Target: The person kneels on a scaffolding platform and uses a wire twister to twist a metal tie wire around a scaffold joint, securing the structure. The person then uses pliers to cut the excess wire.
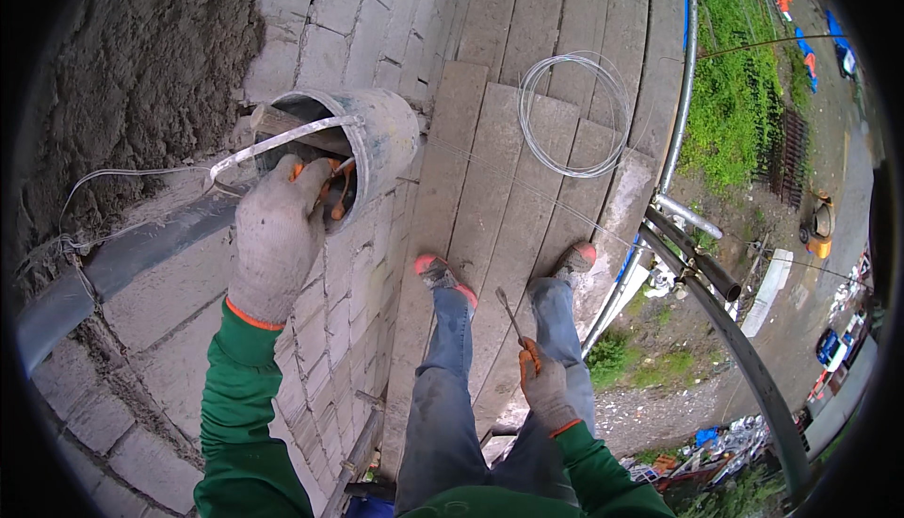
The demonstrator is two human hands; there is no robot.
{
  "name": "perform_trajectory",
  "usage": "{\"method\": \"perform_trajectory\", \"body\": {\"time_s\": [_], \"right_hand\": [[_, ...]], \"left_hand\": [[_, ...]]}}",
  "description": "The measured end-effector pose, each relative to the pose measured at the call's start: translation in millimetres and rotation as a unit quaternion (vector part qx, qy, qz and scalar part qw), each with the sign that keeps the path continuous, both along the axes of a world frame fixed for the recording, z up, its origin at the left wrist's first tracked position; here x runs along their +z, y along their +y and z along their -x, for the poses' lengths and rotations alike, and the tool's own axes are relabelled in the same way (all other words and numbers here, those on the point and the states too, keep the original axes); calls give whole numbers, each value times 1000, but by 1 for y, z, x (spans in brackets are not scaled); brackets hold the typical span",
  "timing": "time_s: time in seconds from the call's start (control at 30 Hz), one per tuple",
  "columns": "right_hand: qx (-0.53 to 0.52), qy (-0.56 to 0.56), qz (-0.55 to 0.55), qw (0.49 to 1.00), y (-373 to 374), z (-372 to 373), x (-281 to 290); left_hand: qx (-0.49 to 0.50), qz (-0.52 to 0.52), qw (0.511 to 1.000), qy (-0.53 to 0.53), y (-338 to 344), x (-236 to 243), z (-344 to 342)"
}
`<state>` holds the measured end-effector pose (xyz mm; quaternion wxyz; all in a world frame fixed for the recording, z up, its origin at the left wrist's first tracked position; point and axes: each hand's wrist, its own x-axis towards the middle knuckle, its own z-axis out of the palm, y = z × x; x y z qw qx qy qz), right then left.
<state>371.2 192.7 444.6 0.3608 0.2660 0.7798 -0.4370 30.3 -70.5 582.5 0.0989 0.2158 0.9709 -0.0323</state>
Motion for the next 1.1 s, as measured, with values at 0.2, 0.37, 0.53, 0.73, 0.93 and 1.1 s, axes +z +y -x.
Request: {"method": "perform_trajectory", "body": {"time_s": [0.2, 0.37, 0.53, 0.73, 0.93, 1.1], "right_hand": [[110, 381, -10, 918, -9, 174, 59], [356, 552, -54, 752, -39, 304, 122], [496, 538, -117, 672, -110, 357, 123], [529, 412, -47, 740, -153, 395, 88], [541, 500, -129, 665, -143, 381, 88], [302, 626, -4, 719, -84, 315, 104]], "left_hand": [[477, -625, 589, -189, -33, 10, -99], [473, -627, 564, -255, -41, -8, -137], [421, -680, 506, -323, -55, -50, -184], [441, -614, 473, -453, -86, -134, -255], [405, -660, 505, -381, -55, -133, -256], [422, -748, 331, -391, -48, -200, -287]]}}
